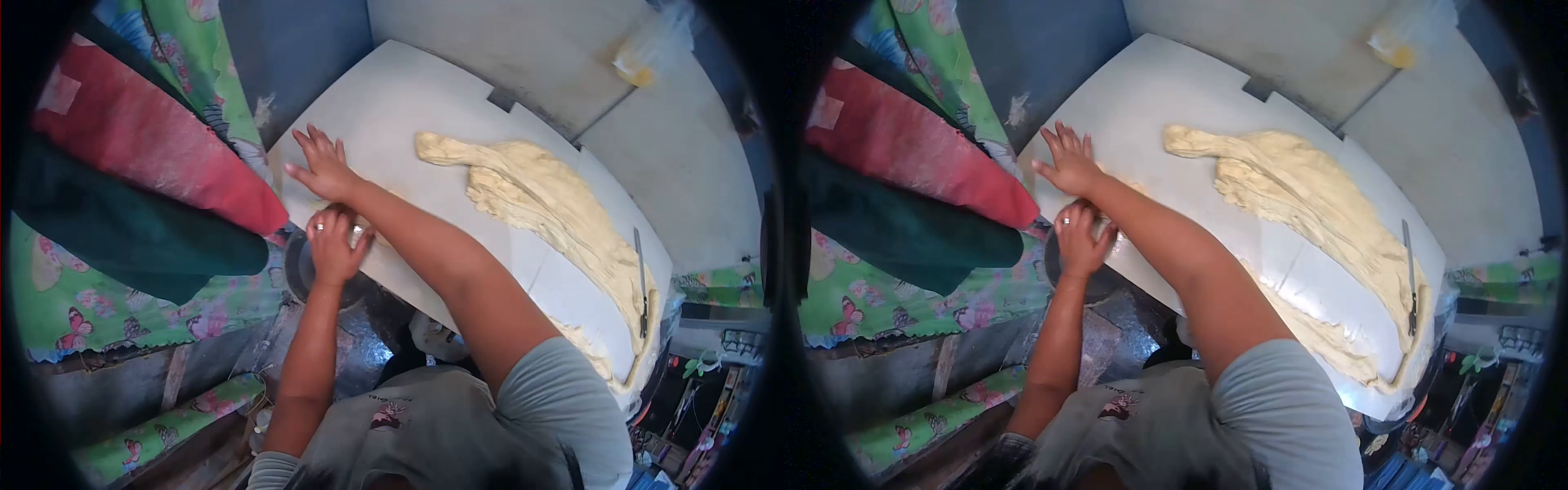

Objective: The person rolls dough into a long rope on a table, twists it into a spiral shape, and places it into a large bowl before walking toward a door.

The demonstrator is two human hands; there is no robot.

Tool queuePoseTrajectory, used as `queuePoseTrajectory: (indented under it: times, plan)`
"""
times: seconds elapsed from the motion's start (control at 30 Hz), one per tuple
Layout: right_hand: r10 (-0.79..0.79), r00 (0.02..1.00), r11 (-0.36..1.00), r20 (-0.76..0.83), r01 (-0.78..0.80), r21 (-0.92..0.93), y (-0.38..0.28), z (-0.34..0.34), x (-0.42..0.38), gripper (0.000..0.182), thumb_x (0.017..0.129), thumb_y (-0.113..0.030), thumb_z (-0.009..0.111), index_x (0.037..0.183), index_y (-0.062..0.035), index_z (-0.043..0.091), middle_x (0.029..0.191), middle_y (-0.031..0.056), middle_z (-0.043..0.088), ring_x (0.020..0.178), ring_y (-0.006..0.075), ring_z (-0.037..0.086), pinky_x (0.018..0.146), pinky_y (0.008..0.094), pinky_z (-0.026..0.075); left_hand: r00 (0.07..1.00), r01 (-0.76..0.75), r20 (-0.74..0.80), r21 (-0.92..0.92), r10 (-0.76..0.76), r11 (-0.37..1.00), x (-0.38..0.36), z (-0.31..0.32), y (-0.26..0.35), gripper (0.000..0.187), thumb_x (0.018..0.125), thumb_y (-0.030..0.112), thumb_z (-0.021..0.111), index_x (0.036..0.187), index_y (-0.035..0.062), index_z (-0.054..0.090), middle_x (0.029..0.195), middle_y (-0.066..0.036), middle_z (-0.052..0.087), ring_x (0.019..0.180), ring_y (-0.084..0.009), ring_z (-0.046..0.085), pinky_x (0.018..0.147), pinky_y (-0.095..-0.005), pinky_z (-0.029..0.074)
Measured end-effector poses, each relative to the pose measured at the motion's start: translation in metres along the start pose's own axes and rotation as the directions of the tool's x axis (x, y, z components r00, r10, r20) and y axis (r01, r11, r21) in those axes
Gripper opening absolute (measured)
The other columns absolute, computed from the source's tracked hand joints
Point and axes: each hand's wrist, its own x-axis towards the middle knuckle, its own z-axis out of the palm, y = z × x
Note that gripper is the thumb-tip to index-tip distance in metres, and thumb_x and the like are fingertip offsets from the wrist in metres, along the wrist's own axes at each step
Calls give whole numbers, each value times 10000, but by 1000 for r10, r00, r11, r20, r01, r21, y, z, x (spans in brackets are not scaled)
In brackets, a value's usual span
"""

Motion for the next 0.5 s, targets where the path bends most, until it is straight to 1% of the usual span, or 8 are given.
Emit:
queuePoseTrajectory:
  times: [0.07,0.2,0.3,0.33,0.4,0.43,0.47,0.5]
  plan:
    - [-61,998,998,-20,61,-9,-11,-47,-73,756,908,-535,478,1467,-79,252,1506,270,201,1419,407,154,1126,587,84,1000,6,6,22,-6,1000,-3,4,-1,493,797,416,627,1143,68,584,1198,-121,565,1175,-299,484,1037,-457,275]
    - [20,998,968,59,-5,-251,-21,-125,-245,711,891,-419,565,1439,-49,304,1484,261,255,1387,402,241,1125,550,179,1000,-16,-16,48,17,999,-2,6,-6,496,844,438,612,1185,81,560,1253,-112,547,1203,-273,484,1049,-446,273]
    - [151,988,940,42,-130,-315,-27,-179,-365,670,865,-288,636,1415,-43,342,1470,251,288,1356,406,298,1110,538,237,997,37,-64,26,-36,999,-4,7,-6,595,873,465,576,1313,77,481,1408,-175,388,1306,-327,378,1068,-462,249]
    - [237,969,921,-62,-245,-303,-28,-192,-401,678,852,-244,654,1417,-45,338,1467,246,298,1356,394,305,1114,508,245,997,38,-68,13,-37,999,-5,5,-4,595,873,465,576,1313,77,481,1408,-175,388,1306,-327,378,1068,-462,249]
    - [340,904,869,-260,-407,-280,-23,-218,-467,669,837,-179,664,1410,-42,348,1448,232,334,1348,375,328,1115,456,265,999,2,-46,221,8,975,-9,4,9,593,902,448,543,1350,70,458,1475,-204,278,1356,-364,293,1088,-478,222]
    - [356,864,845,-355,-460,-273,-21,-230,-494,648,836,-157,657,1401,-38,362,1433,223,360,1339,367,344,1111,435,276,999,-10,-41,214,19,977,-12,3,28,593,902,448,543,1350,70,458,1475,-204,278,1356,-364,293,1088,-478,222]
    - [362,857,841,-366,-470,-269,-19,-239,-517,648,836,-157,657,1401,-38,362,1433,223,360,1339,367,344,1111,435,276,1000,-26,15,146,24,989,-17,4,50,584,907,427,547,1358,69,451,1481,-210,265,1370,-369,267,1094,-481,212]
    - [400,767,784,-502,-570,-246,-18,-247,-539,617,842,-148,648,1388,-38,381,1408,232,388,1318,377,369,1097,437,295,997,-36,73,80,30,996,-24,4,74,575,911,405,552,1366,69,444,1487,-217,252,1383,-375,242,1101,-484,203]
